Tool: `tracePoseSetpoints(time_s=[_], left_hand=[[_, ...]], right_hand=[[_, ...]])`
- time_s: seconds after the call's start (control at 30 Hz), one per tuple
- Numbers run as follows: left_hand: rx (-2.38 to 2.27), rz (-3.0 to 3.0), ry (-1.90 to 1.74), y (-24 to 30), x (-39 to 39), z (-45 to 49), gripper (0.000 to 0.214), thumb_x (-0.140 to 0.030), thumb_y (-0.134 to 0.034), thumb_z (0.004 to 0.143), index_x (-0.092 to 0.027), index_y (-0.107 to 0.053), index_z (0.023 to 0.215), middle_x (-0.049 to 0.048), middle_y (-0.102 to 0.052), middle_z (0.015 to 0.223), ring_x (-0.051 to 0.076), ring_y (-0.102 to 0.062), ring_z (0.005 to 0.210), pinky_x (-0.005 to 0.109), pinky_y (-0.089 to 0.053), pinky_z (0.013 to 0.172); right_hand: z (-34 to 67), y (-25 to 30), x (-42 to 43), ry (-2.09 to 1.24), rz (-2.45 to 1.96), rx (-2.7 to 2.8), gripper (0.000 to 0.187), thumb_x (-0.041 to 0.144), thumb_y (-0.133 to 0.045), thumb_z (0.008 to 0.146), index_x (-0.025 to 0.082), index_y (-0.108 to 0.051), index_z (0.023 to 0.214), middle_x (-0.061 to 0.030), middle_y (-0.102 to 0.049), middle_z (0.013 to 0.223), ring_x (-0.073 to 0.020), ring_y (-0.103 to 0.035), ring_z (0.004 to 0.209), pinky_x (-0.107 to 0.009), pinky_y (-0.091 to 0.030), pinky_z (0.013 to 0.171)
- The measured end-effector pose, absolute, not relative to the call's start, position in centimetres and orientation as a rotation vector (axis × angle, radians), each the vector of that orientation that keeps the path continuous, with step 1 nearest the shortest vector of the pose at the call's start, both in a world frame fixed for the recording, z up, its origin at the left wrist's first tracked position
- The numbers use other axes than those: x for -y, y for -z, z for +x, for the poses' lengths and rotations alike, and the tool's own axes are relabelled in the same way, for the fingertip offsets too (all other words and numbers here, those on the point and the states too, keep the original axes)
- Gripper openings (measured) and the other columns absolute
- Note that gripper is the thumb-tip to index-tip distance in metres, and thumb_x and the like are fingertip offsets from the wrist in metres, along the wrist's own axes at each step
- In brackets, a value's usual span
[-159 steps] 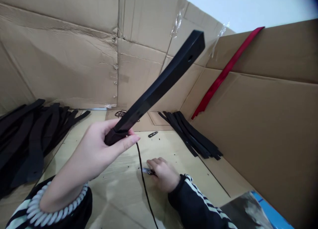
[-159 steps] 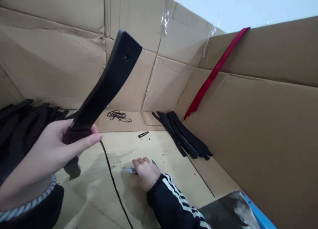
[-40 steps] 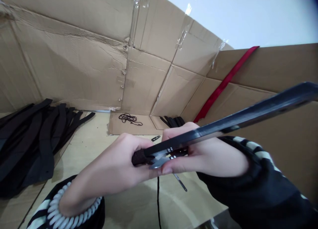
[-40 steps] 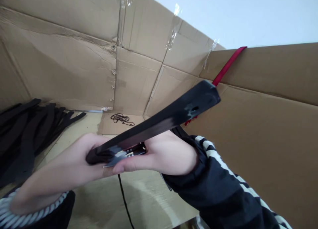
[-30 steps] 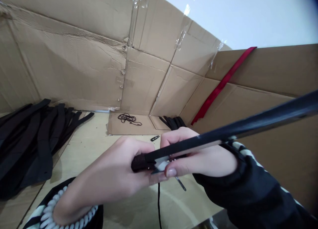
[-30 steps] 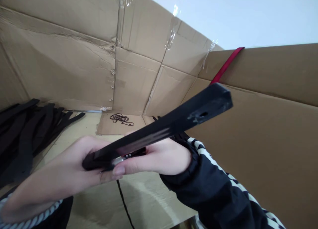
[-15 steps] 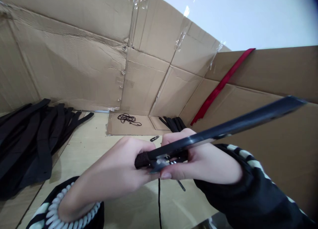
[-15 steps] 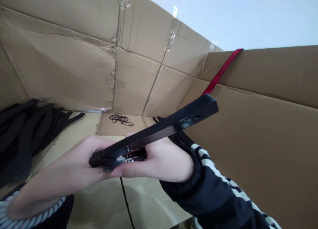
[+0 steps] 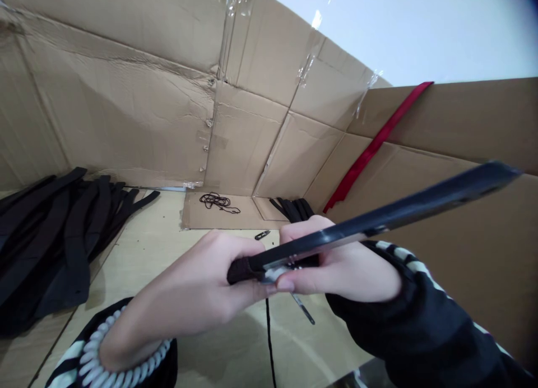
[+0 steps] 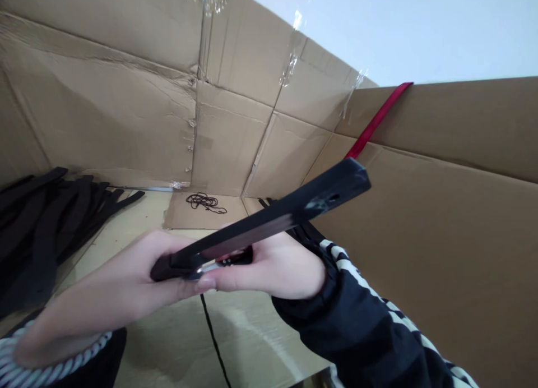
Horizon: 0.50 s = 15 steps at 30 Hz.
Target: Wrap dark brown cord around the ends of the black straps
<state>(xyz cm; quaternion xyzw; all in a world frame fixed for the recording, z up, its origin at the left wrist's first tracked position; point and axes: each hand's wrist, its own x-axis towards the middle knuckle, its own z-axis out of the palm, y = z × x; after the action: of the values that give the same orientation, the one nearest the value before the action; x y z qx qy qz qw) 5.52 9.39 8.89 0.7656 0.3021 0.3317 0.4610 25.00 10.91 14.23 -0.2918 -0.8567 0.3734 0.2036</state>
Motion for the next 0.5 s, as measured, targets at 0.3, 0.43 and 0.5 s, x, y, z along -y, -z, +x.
tracePoseSetpoints(time_s=[0.3, 0.43, 0.5], left_hand=[[-0.977, 1.726, -1.003, -9.6, -9.5, 3.4, 0.018, -0.029, -0.065, 0.074, -0.016, -0.055, 0.067, -0.0041, -0.044, 0.060, 0.009, -0.041, 0.055, 0.017, -0.032, 0.048], [-0.926, 1.734, -0.920, -9.5, -9.5, 4.4, 0.014, -0.027, -0.063, 0.076, -0.016, -0.056, 0.071, -0.0043, -0.044, 0.060, 0.008, -0.037, 0.054, 0.016, -0.028, 0.045], [-0.873, 1.772, -0.912, -9.4, -9.4, 4.8, 0.015, -0.028, -0.063, 0.078, -0.016, -0.057, 0.071, -0.0045, -0.042, 0.061, 0.007, -0.035, 0.054, 0.016, -0.027, 0.045]], right_hand=[[26.2, -14.1, -10.6, -0.987, -0.957, 2.224, 0.025, 0.020, -0.075, 0.071, 0.012, -0.052, 0.065, 0.0025, -0.054, 0.056, -0.0035, -0.046, 0.050, -0.013, -0.036, 0.046], [25.6, -14.0, -10.2, -0.684, -0.949, 2.314, 0.024, 0.027, -0.076, 0.072, 0.010, -0.060, 0.067, -0.0006, -0.059, 0.058, -0.0061, -0.051, 0.051, -0.016, -0.038, 0.046], [25.3, -14.0, -10.0, -0.534, -0.926, 2.394, 0.024, 0.032, -0.075, 0.073, 0.010, -0.064, 0.070, -0.0020, -0.062, 0.060, -0.0076, -0.053, 0.052, -0.018, -0.039, 0.047]])
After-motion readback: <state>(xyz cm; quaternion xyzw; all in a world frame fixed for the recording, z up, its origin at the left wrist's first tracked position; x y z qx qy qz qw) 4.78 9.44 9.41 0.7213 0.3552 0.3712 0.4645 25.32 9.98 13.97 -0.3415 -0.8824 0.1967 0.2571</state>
